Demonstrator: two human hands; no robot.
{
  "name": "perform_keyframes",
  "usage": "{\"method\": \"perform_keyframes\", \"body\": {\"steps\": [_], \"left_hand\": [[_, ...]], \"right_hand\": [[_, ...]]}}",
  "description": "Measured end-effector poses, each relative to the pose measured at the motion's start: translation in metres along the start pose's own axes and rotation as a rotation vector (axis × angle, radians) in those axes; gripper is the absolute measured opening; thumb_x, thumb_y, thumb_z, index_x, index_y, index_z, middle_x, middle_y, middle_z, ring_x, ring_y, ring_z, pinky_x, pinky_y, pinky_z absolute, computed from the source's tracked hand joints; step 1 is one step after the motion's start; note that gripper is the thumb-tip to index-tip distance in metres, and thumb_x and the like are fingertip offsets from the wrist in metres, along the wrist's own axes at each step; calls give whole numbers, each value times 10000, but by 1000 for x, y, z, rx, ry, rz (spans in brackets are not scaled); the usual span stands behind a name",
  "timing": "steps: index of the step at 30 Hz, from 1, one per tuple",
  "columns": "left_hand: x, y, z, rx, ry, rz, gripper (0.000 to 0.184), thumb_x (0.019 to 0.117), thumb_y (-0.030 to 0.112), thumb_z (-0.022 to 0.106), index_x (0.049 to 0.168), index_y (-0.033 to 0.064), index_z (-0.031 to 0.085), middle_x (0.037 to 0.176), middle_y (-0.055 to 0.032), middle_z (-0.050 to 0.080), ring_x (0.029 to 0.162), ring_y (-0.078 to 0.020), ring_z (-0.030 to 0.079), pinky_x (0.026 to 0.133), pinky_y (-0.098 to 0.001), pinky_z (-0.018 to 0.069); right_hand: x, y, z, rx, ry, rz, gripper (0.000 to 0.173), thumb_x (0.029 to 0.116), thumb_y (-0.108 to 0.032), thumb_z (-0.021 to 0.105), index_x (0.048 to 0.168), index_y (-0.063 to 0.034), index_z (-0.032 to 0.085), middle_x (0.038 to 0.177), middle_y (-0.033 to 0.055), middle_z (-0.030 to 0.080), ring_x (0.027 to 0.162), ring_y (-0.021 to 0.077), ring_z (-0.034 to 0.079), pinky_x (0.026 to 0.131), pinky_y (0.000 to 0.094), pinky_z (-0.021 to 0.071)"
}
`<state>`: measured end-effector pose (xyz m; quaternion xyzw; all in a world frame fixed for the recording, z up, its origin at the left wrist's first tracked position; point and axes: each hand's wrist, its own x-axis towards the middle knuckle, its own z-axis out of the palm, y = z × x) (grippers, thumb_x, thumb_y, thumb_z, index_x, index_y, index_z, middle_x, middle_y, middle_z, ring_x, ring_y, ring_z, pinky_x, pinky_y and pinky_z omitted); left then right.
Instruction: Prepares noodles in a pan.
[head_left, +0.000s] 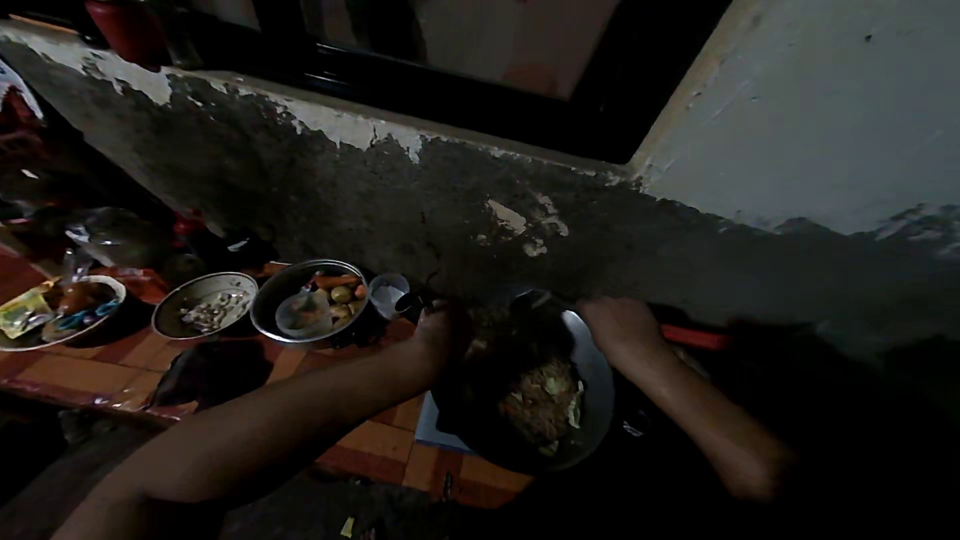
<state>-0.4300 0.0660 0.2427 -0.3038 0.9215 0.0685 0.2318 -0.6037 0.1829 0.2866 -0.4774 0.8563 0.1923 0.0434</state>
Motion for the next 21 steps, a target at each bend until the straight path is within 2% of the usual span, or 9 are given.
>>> {"method": "perform_keyframes", "body": {"steps": [3,5,8,11,14,16,19,21], "left_hand": [[-11,7,-1,100,-128,87,289,1048,107,524,1239,-86,624,1286,-305,604,1233,-492,571,1006,-637,464],[-9,6,2,94,-151,119,272,1048,100,523,1224,-73,637,1263,-292,621,1217,-480,584,1003,-632,466],[-3,4,11,-1,-138,108,296,1056,107,522,1262,-84,614,1307,-310,602,1250,-490,573,1015,-633,461],[7,5,18,-48,-106,70,299,1056,123,530,1276,-61,612,1294,-298,616,1222,-481,598,988,-626,485],[14,1,27,-67,-60,55,303,1044,93,536,1312,-36,594,1284,-290,621,1195,-479,613,958,-619,505],[12,0,26,-81,-41,47,316,1053,107,516,1339,-12,583,1292,-290,621,1200,-488,609,951,-630,501],[1,-2,21,-85,24,76,290,1063,105,486,1290,-39,595,1242,-302,636,1169,-497,621,933,-633,502],[-5,-4,17,-98,85,111,277,1070,104,469,1253,-54,604,1203,-307,646,1146,-498,629,924,-629,504]], "right_hand": [[-11,4,20,-44,-140,88,281,1052,-5,467,1262,75,635,1246,291,645,1190,464,622,965,587,505],[-25,5,27,-69,-271,85,302,1056,3,433,1278,114,604,1287,328,612,1233,488,590,989,608,483],[-27,16,46,37,-426,-9,317,1084,-85,448,1305,87,595,1316,334,600,1263,507,568,1028,642,449],[-5,28,84,220,-451,-146,306,1070,-157,521,1290,9,654,1303,281,631,1258,460,583,1043,638,444],[10,29,107,407,-440,-213,317,1057,-141,547,1319,-4,661,1273,264,654,1202,417,621,1035,588,460],[9,31,110,494,-452,-199,326,1065,-141,544,1349,-12,641,1243,253,661,1101,370,656,978,530,500],[3,42,103,552,-450,-174,328,1066,-136,542,1362,-27,632,1138,227,668,913,300,642,847,468,521],[-4,47,89,535,-445,-157,333,1075,-150,531,1376,-41,624,1095,214,672,865,280,630,824,455,517]]}}
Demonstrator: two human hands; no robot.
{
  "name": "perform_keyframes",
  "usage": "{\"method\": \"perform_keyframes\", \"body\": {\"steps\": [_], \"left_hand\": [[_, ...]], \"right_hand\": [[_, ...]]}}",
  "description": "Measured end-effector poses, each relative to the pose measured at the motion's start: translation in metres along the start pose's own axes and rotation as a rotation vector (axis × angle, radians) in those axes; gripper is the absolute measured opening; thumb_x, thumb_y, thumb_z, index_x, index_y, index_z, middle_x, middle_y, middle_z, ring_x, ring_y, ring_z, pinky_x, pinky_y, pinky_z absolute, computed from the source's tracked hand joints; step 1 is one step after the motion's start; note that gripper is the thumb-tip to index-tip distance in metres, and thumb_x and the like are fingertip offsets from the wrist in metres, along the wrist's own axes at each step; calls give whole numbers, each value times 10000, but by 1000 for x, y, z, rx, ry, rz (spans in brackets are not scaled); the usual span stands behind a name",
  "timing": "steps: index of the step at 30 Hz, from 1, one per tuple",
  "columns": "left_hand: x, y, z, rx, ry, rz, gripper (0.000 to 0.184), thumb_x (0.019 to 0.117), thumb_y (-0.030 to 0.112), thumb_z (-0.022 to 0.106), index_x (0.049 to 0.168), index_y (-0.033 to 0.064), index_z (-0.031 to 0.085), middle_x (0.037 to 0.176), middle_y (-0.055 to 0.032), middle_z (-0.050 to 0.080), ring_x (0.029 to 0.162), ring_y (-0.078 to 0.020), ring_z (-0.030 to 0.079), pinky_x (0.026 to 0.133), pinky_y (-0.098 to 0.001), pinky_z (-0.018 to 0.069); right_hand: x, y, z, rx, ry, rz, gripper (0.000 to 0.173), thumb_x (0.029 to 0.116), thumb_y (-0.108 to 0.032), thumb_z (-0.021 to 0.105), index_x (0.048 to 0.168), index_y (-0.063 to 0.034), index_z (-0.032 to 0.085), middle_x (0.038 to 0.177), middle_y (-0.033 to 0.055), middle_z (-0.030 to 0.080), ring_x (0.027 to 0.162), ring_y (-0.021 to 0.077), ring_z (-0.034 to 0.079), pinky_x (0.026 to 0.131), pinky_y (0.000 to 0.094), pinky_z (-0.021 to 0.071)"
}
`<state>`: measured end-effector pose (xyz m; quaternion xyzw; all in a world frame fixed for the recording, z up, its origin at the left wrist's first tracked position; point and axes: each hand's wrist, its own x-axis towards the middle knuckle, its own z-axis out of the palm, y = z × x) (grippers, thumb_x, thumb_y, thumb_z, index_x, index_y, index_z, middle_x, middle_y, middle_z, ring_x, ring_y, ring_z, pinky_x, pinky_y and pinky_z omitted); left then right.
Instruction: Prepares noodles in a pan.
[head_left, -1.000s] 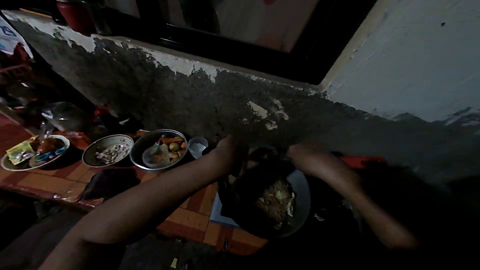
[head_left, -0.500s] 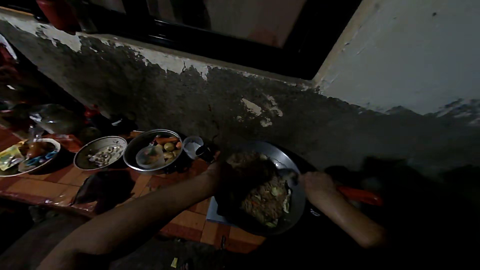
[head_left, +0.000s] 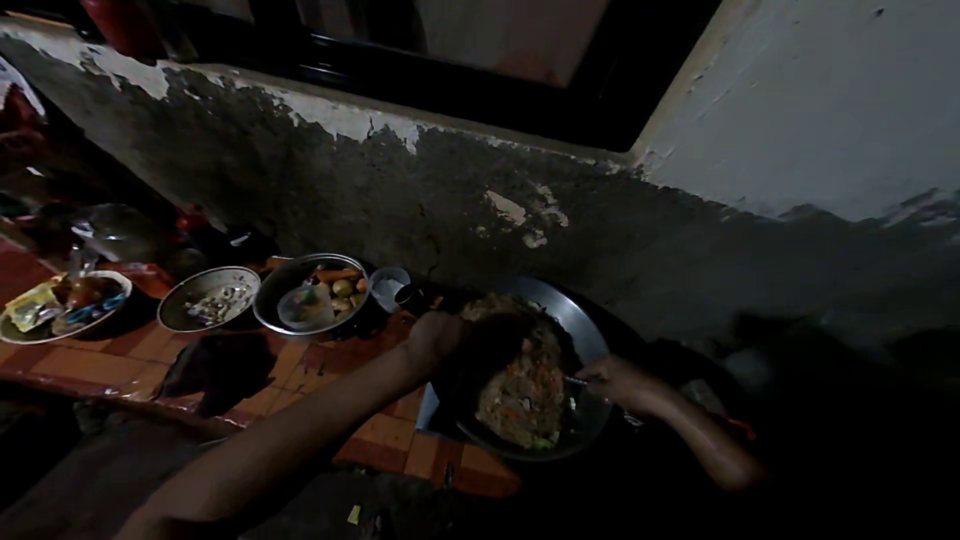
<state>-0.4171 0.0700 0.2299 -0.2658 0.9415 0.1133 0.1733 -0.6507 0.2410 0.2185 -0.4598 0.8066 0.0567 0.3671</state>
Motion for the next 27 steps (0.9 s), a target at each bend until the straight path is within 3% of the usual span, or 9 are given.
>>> {"method": "perform_keyframes", "body": {"steps": [4,8,12,14,18,22,27], "left_hand": [[-9,3,-13,13,44,-3,277,1075,118,483,1280,-13,615,1178,-269,670,1122,-461,652,916,-600,517],[-19,6,-22,77,133,43,220,1049,108,544,1201,-4,657,1058,-234,700,1020,-430,687,863,-568,536],[-21,7,-25,131,151,50,213,1049,73,524,1196,-1,660,1053,-225,702,1008,-415,691,846,-555,540],[-22,0,-22,140,191,62,206,1032,46,540,1171,6,687,1043,-218,711,998,-411,696,835,-554,544],[-30,-14,-23,131,148,-21,207,1030,21,522,1149,-17,687,1053,-229,702,1013,-416,687,856,-546,539],[-30,-30,-20,119,129,-70,243,1035,25,512,1220,1,667,1078,-234,698,1037,-426,683,869,-554,539],[-33,-39,-20,93,95,-105,227,1033,47,536,1205,-5,675,1120,-233,694,1066,-426,676,887,-554,536]], "right_hand": [[-25,-14,-26,-55,24,23,347,1081,-144,523,1402,-44,606,1136,223,666,896,286,632,857,463,514],[-42,-32,-45,-139,47,28,317,1076,-136,535,1361,-42,633,1076,192,667,848,248,603,820,436,500],[-51,-52,-51,-275,78,55,275,1060,-120,553,1288,-49,689,1134,213,692,1016,344,658,911,541,501],[-58,-59,-49,-350,96,79,275,1064,-148,546,1276,-70,703,1179,209,696,1113,382,653,953,587,488],[-74,-64,-34,-443,145,95,311,1098,-195,465,1285,-82,687,1163,214,698,1120,414,655,946,605,496],[-83,-77,-15,-419,154,86,348,1085,-112,461,1385,-99,637,1225,253,680,1167,464,633,985,628,474],[-85,-101,7,-426,202,47,318,1074,-72,469,1333,-66,654,1201,278,677,1142,481,645,948,627,499]]}}
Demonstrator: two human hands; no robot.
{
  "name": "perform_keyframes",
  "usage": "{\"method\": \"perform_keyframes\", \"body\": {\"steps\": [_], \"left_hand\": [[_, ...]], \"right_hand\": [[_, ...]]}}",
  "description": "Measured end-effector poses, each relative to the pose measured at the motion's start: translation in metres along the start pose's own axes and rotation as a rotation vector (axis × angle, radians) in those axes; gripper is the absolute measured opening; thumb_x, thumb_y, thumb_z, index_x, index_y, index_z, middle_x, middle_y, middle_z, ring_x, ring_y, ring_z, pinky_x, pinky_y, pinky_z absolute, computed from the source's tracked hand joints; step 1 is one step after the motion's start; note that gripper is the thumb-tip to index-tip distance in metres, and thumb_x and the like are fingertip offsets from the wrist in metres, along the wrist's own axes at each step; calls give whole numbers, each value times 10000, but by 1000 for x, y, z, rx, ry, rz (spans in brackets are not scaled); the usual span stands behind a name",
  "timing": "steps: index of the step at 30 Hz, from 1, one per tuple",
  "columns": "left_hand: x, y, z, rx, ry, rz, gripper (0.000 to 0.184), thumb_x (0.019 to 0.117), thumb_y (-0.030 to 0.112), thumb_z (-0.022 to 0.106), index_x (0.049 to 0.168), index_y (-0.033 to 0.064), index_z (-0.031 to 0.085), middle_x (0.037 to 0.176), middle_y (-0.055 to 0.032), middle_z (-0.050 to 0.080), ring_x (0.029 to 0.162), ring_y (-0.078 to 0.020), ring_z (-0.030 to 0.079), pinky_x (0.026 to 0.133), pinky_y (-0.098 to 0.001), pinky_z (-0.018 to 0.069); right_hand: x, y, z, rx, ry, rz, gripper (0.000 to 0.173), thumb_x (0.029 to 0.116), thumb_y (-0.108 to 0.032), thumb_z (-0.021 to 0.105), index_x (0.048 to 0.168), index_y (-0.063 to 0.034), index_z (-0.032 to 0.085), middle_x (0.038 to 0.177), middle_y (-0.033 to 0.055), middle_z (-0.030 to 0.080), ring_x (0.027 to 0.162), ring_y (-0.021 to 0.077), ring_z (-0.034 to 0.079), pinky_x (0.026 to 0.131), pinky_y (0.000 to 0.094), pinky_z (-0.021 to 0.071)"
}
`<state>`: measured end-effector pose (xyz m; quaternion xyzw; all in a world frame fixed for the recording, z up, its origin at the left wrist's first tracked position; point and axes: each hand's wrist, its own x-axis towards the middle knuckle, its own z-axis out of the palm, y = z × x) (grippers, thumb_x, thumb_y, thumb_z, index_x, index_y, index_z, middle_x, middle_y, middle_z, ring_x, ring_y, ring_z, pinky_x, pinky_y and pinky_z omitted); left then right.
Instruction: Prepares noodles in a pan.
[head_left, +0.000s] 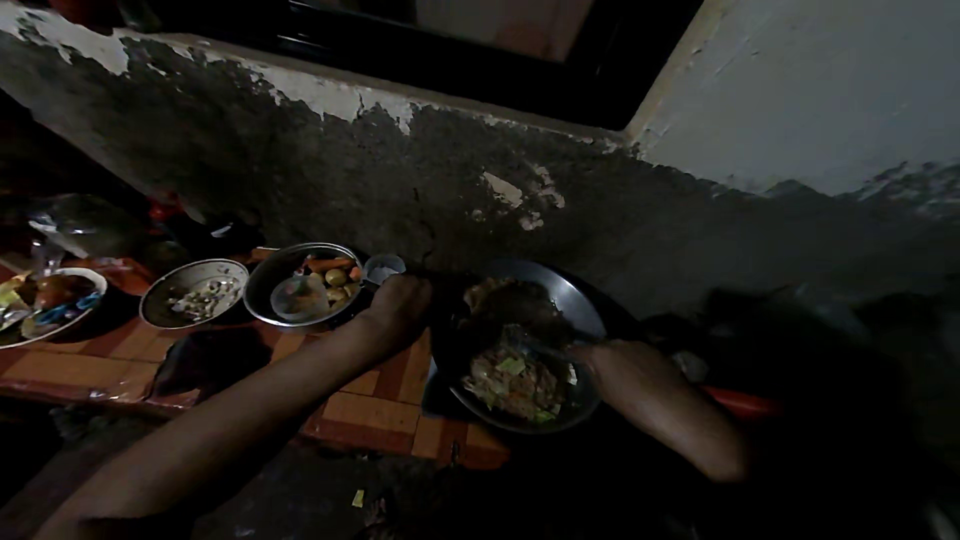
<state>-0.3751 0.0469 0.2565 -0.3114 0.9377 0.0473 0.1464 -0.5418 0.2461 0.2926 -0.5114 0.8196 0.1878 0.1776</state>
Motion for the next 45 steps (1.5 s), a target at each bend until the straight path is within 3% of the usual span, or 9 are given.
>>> {"method": "perform_keyframes", "body": {"steps": [11,17,21,26,31,33,35,38,45], "left_hand": [[1,-7,8,-36,36,47,232,1028,23,523,1204,-23,667,1139,-238,682,1058,-422,677,894,-554,539],[2,18,-1,-29,9,16,289,1031,-28,476,1292,-62,596,1220,-288,643,1136,-461,643,909,-576,526],[38,35,22,-65,-8,1,389,1020,18,510,1406,-30,527,1351,-322,564,1218,-519,575,944,-656,493],[51,45,24,-102,-151,-29,418,1031,109,550,1400,-84,508,1413,-336,516,1294,-529,522,1010,-655,467],[58,41,20,-68,-171,43,435,1025,198,589,1354,-84,547,1343,-318,580,1256,-501,566,1002,-652,472],[60,38,18,-71,-145,59,404,1041,226,570,1309,-76,581,1305,-306,607,1220,-490,595,975,-649,490],[61,32,13,-74,-117,86,427,1071,295,532,1289,-66,601,1299,-296,617,1220,-478,603,980,-638,491],[53,26,1,-116,-91,84,344,1076,197,512,1289,-53,612,1292,-286,622,1217,-464,606,987,-618,490],[21,13,-21,-137,27,132,207,1033,133,595,1170,7,686,1087,-222,698,1052,-416,674,890,-582,530]], "right_hand": [[15,-56,13,-76,-139,61,313,1038,38,452,1312,64,602,1268,311,627,1209,484,610,981,589,502],[25,1,-13,-42,237,159,290,1055,-70,522,1290,-104,687,1164,226,697,1076,440,677,886,591,534],[75,37,5,-32,314,274,301,1046,-47,520,1306,-76,669,1223,246,669,1120,442,660,911,588,535],[94,39,32,37,87,274,352,1054,-10,442,1374,20,587,1323,310,611,1235,492,597,1000,609,491],[119,56,57,300,-99,16,329,1065,-153,533,1336,0,642,1363,269,611,1309,432,558,1104,606,411],[134,61,66,404,-140,-55,327,1057,-145,554,1333,6,643,1302,268,640,1201,404,627,1045,575,466],[136,63,66,486,-185,-41,331,1065,-148,544,1365,-30,617,1179,226,668,951,294,667,868,464,540],[118,68,49,542,-230,7,338,1084,-193,527,1400,-92,596,966,133,636,670,145,529,645,321,481],[61,82,-1,464,-195,67,330,1093,-177,510,1398,-98,605,829,71,572,598,97,448,569,272,413]]}}
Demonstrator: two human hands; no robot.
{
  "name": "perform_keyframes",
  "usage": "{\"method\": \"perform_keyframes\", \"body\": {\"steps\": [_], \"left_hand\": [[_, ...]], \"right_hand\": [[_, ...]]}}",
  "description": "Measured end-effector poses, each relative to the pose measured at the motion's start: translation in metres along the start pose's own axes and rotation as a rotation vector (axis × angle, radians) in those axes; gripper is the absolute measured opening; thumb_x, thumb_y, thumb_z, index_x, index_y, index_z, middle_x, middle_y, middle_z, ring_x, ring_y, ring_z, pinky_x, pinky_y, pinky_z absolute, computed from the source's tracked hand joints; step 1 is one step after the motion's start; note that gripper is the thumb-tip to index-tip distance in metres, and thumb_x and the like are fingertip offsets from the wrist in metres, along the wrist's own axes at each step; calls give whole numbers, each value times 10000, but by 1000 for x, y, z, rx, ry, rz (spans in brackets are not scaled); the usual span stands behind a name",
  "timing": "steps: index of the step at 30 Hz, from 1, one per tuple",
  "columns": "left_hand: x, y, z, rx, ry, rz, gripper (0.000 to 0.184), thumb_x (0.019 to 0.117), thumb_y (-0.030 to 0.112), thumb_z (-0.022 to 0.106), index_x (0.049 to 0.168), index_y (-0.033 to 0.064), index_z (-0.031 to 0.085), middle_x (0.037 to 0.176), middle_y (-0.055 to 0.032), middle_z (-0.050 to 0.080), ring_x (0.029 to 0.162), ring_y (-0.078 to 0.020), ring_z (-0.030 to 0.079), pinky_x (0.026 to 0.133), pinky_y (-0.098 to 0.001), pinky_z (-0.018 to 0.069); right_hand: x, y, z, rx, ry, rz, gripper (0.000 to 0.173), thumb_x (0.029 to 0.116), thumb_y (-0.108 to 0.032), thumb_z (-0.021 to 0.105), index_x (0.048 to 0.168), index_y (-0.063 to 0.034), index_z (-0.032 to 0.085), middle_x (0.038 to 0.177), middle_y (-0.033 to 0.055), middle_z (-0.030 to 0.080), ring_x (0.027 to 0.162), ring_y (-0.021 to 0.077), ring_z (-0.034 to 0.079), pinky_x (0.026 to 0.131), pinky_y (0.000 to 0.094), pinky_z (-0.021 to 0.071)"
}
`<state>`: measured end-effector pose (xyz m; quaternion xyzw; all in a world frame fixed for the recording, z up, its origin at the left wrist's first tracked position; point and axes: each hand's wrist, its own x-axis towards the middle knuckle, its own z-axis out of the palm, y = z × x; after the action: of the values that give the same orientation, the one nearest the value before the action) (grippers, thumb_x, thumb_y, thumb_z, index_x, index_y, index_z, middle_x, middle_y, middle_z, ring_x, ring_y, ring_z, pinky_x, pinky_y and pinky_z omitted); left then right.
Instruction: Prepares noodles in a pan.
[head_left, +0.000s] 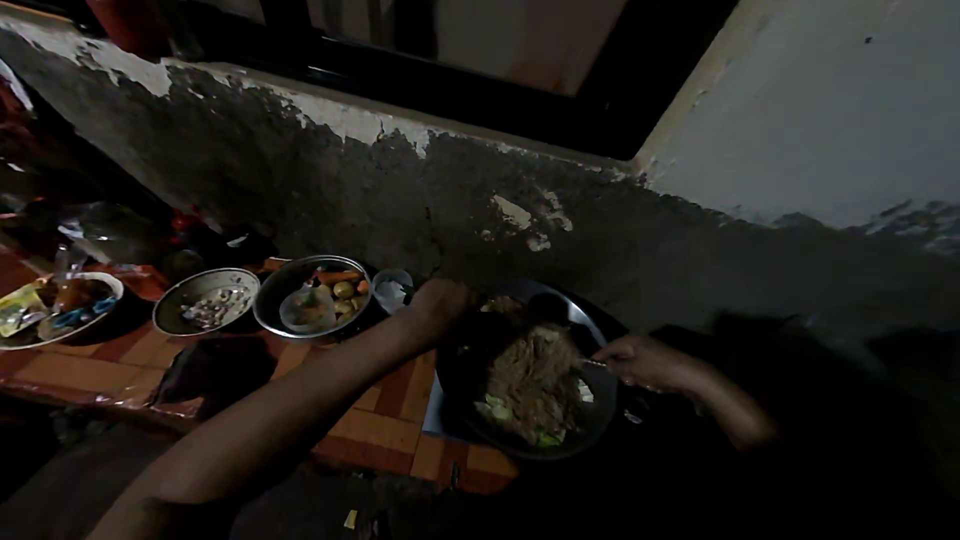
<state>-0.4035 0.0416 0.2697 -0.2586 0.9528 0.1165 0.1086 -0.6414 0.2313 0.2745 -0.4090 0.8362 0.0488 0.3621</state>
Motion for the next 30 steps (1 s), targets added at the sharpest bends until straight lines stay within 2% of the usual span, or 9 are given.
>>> {"method": "perform_keyframes", "body": {"steps": [4,6,9,12,16,20,25,28,30], "left_hand": [[-15,-4,-4,6,62,37,183,1024,175,627,1103,42,726,995,-185,715,972,-385,691,839,-566,535],[-14,-9,0,38,72,40,180,1022,168,628,1084,28,724,993,-187,712,968,-387,690,838,-560,539],[-15,-9,5,108,40,12,173,1011,116,617,1115,16,714,1030,-201,707,990,-399,688,845,-560,542],[-19,-1,7,123,-34,-24,205,1012,77,592,1169,-22,679,1099,-239,686,1055,-427,667,887,-576,530],[-2,-1,29,82,-160,-42,305,1044,102,539,1294,-63,598,1239,-276,635,1179,-446,621,986,-586,496],[8,-5,39,68,-217,7,327,1040,79,540,1310,-101,574,1294,-309,604,1227,-474,592,1014,-608,474],[21,-9,58,35,-201,40,331,1051,127,532,1302,-83,580,1280,-304,611,1201,-479,606,980,-614,491],[18,-10,65,21,-189,32,326,1049,134,537,1290,-80,582,1252,-307,625,1183,-486,615,969,-618,496],[13,-10,62,33,-188,40,320,1058,129,516,1299,-73,575,1236,-314,629,1172,-497,618,959,-626,496]], "right_hand": [[-27,-2,-9,-111,22,16,328,1094,-154,505,1396,-73,605,898,110,606,667,122,486,636,291,436],[-36,0,-8,-179,61,-4,313,1082,-138,524,1367,-64,632,1042,172,672,801,207,595,769,390,505],[-50,-4,-1,-253,140,-13,297,1070,-152,546,1328,-85,678,1165,209,703,1028,355,679,920,555,515],[-60,-10,5,-316,154,-13,314,1073,-153,527,1350,-103,666,1161,213,705,1039,389,682,911,585,522],[-76,-23,10,-379,117,33,374,1071,-121,502,1422,-155,625,1228,233,692,1145,438,651,973,631,476],[-78,-31,22,-467,59,53,386,1062,-92,490,1424,-137,615,1300,244,659,1212,463,616,1009,638,457],[-46,-45,81,-497,260,15,329,989,46,520,1257,-40,692,1190,281,679,1108,491,658,899,623,528],[-44,-55,80,-503,260,32,411,1005,55,492,1368,-73,639,1261,282,651,1147,493,639,932,623,512],[-55,-51,57,-495,286,38,375,1023,-3,515,1355,-100,657,1250,265,667,1159,480,638,947,635,499]]}}
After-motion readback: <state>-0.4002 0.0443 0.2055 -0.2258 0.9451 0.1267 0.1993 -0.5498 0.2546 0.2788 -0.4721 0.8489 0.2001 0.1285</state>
